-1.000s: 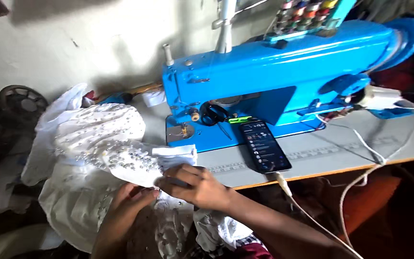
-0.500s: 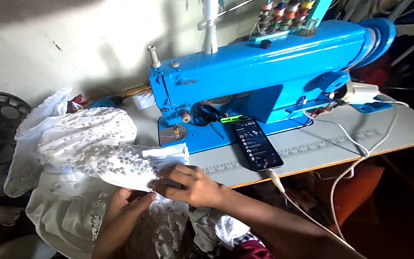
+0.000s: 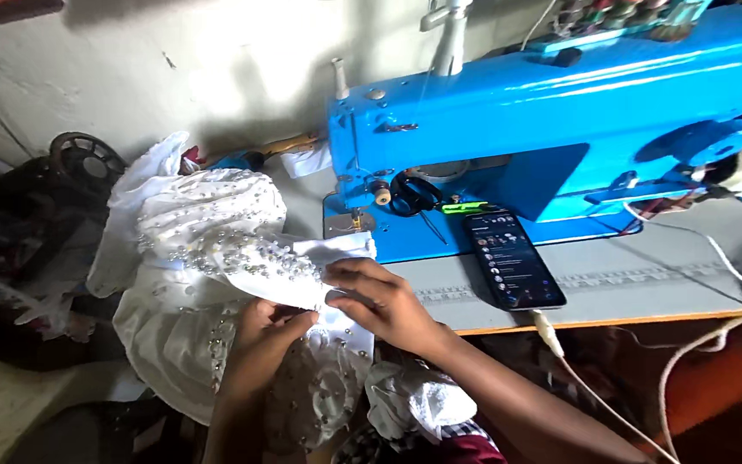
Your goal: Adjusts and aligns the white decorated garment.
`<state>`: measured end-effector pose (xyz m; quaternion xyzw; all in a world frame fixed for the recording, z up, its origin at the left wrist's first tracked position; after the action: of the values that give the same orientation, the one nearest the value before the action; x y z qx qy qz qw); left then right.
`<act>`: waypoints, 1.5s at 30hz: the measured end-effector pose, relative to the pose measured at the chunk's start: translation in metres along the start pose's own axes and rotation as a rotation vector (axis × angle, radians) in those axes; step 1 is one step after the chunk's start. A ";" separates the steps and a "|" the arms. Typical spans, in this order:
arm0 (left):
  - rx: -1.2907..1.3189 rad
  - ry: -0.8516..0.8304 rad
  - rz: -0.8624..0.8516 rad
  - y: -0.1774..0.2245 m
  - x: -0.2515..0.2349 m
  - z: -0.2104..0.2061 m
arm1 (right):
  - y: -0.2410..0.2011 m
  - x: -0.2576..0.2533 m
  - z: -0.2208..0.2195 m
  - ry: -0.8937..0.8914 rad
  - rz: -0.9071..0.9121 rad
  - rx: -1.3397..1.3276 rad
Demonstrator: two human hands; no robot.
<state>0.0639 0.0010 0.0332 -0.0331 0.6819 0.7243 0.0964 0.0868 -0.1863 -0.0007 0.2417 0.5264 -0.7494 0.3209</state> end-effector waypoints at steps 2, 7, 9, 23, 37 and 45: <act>-0.003 0.021 -0.005 -0.001 0.000 -0.002 | 0.000 -0.001 0.001 -0.032 -0.029 -0.031; -0.010 0.045 -0.001 -0.001 -0.002 -0.003 | -0.003 0.000 0.003 -0.053 0.023 0.043; 0.003 0.048 -0.004 0.000 -0.002 -0.002 | -0.005 0.001 0.002 -0.048 0.083 0.112; 0.037 0.002 -0.020 -0.001 0.003 0.000 | -0.002 -0.013 0.012 -0.075 -0.200 0.024; 0.023 -0.012 0.012 -0.002 0.004 0.001 | 0.002 -0.021 0.002 -0.010 -0.138 0.093; 0.011 0.002 0.018 -0.001 0.005 -0.001 | 0.004 -0.019 -0.001 0.045 -0.228 0.022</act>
<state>0.0591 0.0001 0.0317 -0.0271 0.6861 0.7215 0.0895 0.1022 -0.1823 0.0100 0.2006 0.5490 -0.7813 0.2190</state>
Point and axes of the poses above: each hand's wrist, its own x-axis away from the middle knuckle, its own z-axis out of the back of the hand, y = z × x, the point moved 3 cm from there along -x, towards the middle knuckle, and after that the axes turned 4 degrees about -z, right-handed, at the moved point
